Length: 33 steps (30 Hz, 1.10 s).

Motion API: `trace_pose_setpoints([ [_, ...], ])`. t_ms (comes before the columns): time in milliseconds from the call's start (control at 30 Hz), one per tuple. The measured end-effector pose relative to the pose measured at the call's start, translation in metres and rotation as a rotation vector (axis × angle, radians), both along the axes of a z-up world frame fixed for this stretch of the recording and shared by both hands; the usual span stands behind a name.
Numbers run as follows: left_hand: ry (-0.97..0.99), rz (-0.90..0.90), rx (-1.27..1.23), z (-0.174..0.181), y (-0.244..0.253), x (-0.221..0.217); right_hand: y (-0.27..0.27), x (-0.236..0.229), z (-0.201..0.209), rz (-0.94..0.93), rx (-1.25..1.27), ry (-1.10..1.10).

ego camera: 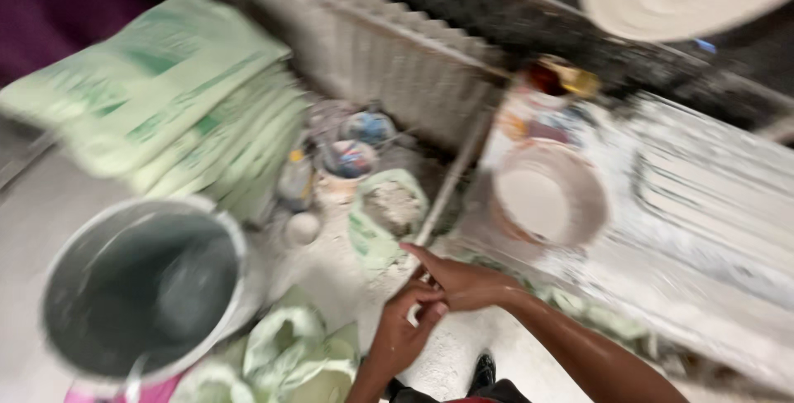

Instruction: The person lays a white fibrous mat over a long rectangular mold, smooths it by hand, and then pours a white liquid from a bucket over the mat to saturate it. The person uses hands to press and spread the mat and liquid along the mold surface.

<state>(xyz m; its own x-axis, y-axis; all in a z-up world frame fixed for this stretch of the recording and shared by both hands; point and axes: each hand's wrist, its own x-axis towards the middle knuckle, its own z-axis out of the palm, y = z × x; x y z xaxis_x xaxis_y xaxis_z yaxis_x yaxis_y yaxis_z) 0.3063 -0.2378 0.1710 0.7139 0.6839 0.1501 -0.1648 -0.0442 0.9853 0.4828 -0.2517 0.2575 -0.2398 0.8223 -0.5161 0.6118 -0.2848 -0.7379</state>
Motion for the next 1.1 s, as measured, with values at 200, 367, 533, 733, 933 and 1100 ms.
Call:
trace_pose_setpoints([
  [200,0.054,-0.451,-0.226,0.006,-0.086,0.12,-0.184,0.132,-0.033,-0.246,-0.129,0.222],
  [367,0.296,-0.322,0.368,-0.02,-0.166,0.265,-0.331,0.295,-0.137,-0.983,0.191,0.689],
  [533,0.538,-0.171,1.098,-0.102,-0.217,0.42,-0.451,0.424,-0.242,-1.528,0.301,0.539],
  [733,0.744,0.09,0.702,-0.141,-0.219,0.459,-0.623,0.5,-0.25,-2.053,0.319,0.125],
  [933,0.365,0.769,-0.506,-0.195,-0.137,0.53,-0.635,0.519,-0.247,-2.112,0.717,0.126],
  [1100,0.751,0.918,-0.441,-0.244,-0.078,0.56,-0.607,0.48,-0.234,-2.087,0.793,0.391],
])
